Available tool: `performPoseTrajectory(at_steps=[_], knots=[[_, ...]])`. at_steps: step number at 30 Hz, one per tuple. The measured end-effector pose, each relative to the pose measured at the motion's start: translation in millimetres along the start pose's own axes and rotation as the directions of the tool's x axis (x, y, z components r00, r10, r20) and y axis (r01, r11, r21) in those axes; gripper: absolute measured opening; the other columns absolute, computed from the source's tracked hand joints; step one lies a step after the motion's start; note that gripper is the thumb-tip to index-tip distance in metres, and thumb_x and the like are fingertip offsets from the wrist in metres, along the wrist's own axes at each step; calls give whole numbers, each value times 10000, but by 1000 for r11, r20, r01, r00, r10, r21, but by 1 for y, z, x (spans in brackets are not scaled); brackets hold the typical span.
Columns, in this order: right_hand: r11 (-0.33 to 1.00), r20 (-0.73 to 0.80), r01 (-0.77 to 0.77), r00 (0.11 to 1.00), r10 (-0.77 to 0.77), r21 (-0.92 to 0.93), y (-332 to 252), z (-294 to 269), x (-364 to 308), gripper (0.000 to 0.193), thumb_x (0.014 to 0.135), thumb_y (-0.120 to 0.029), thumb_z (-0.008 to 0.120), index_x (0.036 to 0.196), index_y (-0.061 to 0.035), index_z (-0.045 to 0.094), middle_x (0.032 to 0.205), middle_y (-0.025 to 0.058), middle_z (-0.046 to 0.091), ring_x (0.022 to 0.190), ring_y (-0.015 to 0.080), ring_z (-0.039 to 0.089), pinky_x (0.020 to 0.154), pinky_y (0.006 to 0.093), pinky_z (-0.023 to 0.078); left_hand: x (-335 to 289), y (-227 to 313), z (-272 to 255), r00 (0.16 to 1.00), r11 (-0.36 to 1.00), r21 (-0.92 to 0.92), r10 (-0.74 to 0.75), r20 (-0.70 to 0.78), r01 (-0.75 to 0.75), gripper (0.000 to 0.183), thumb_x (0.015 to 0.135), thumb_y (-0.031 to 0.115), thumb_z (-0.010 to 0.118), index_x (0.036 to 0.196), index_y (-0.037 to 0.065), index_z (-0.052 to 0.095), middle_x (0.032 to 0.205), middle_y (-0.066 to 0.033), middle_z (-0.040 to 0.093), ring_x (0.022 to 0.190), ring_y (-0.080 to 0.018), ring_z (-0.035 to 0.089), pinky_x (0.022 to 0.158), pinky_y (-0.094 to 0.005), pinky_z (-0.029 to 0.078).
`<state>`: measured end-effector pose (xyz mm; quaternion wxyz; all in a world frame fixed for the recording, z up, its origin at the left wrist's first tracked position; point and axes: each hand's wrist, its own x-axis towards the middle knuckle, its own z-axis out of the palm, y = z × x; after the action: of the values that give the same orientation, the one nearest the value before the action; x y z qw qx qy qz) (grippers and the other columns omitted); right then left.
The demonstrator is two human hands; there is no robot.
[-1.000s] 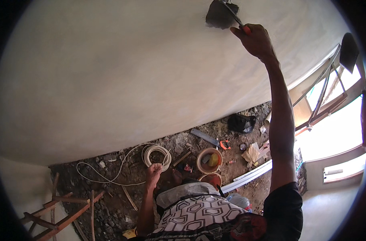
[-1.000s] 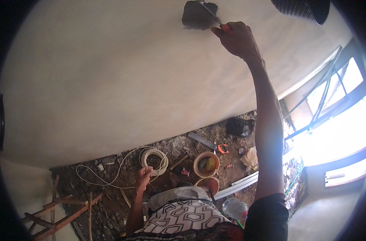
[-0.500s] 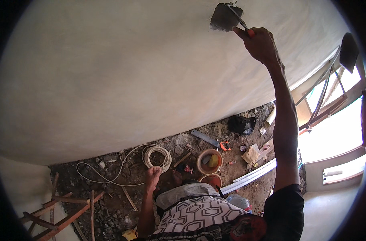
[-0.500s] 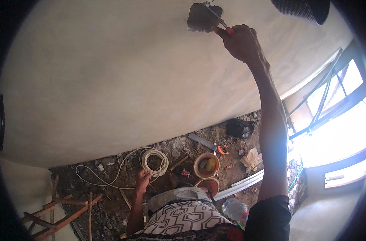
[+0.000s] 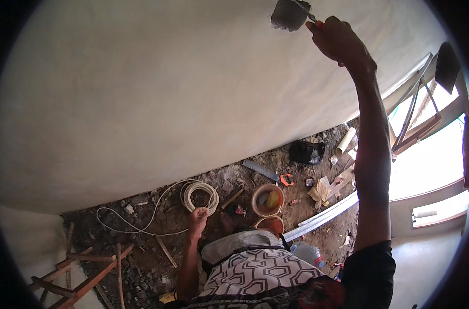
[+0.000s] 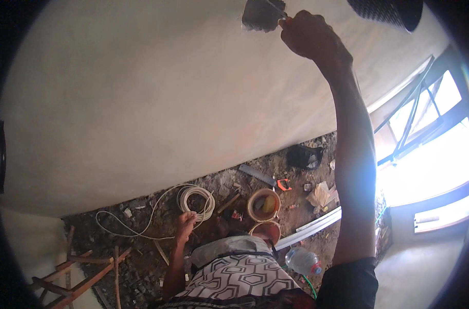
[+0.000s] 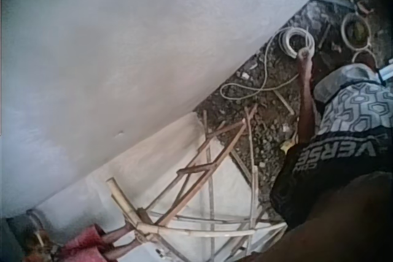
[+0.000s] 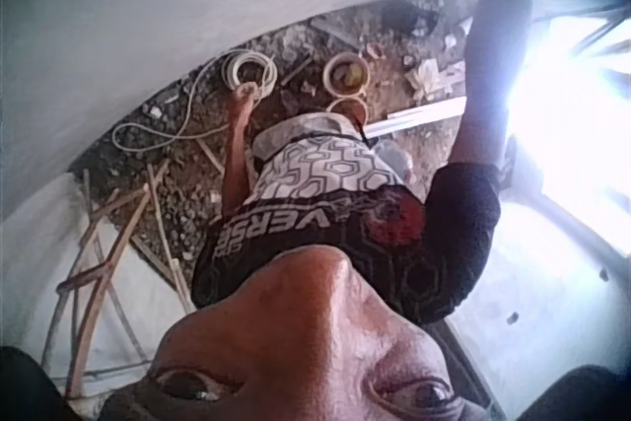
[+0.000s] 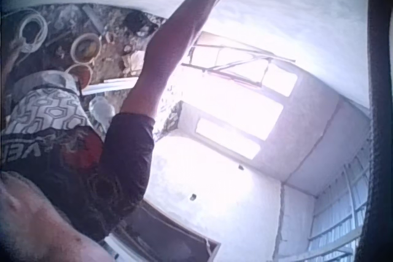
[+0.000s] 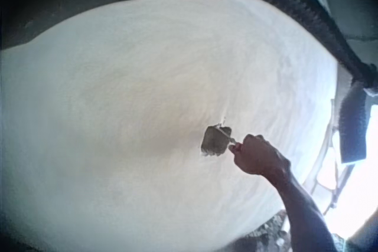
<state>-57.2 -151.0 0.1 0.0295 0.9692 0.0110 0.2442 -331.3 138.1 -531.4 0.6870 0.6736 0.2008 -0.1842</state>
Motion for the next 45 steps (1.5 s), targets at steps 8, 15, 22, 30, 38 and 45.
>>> performPoseTrajectory(at_steps=[8, 15, 22, 30, 38, 45], knots=[[980, 159, -200, 968, 194, 20, -17, -14, -4, 503, 982, -482, 478, 836, -13, 586, 546, 48, 529, 452, 142, 545, 421, 324, 505, 1, -6, 0, 998, 997, 52, 48, 48, -50, 191, 928, 211, 652, 990, 32, 633, 820, -6, 607, 707, -91, 540, 633, -278, 456], [958, 132, -229, 969, 208, 174, -7, 0, -5, 534, 974, -504, 513, 710, -40, 519, 505, 26, 476, 413, 130, 497, 391, 297, 453, 5, -32, -19, 995, 998, 5, 56, 81, -57, 209, 925, 199, 645, 1023, 15, 639, 841, -41, 640, 768, -130, 587, 690, -308, 478], [942, 223, -326, 927, 303, 76, -27, -31, -5, 527, 894, -463, 634, 929, 62, 660, 791, 221, 690, 628, 284, 698, 551, 387, 592, -10, -22, -30, 998, 994, 96, -58, -23, 60, 239, 936, 194, 632, 1053, -15, 633, 845, -51, 635, 759, -134, 581, 690, -304, 479], [903, 274, -411, 889, 366, 126, -51, -52, -16, 511, 910, -442, 626, 925, 68, 643, 807, 203, 686, 636, 262, 692, 526, 360, 588, -1, -34, -32, 994, 988, 118, -102, 44, 96, 221, 945, 211, 624, 1062, 23, 627, 837, -26, 609, 707, -120, 552, 657, -298, 464], [932, 245, -256, 950, 194, 256, 4, -10, 1, 523, 947, -484, 583, 659, -73, 437, 434, -9, 377, 336, 107, 383, 341, 293, 348, 3, -40, -31, 997, 993, 80, -83, 5, 82, 225, 927, 202, 645, 984, -16, 637, 818, -58, 619, 725, -127, 557, 644, -314, 462], [962, 236, -248, 947, 217, 110, -13, -18, 2, 505, 949, -445, 599, 674, -67, 409, 429, -16, 342, 326, 108, 360, 325, 302, 305, 8, -63, -48, 998, 1000, 20, -23, 61, 22, 243, 925, 198, 648, 1029, -21, 638, 872, -64, 660, 788, -146, 605, 688, -310, 485]])
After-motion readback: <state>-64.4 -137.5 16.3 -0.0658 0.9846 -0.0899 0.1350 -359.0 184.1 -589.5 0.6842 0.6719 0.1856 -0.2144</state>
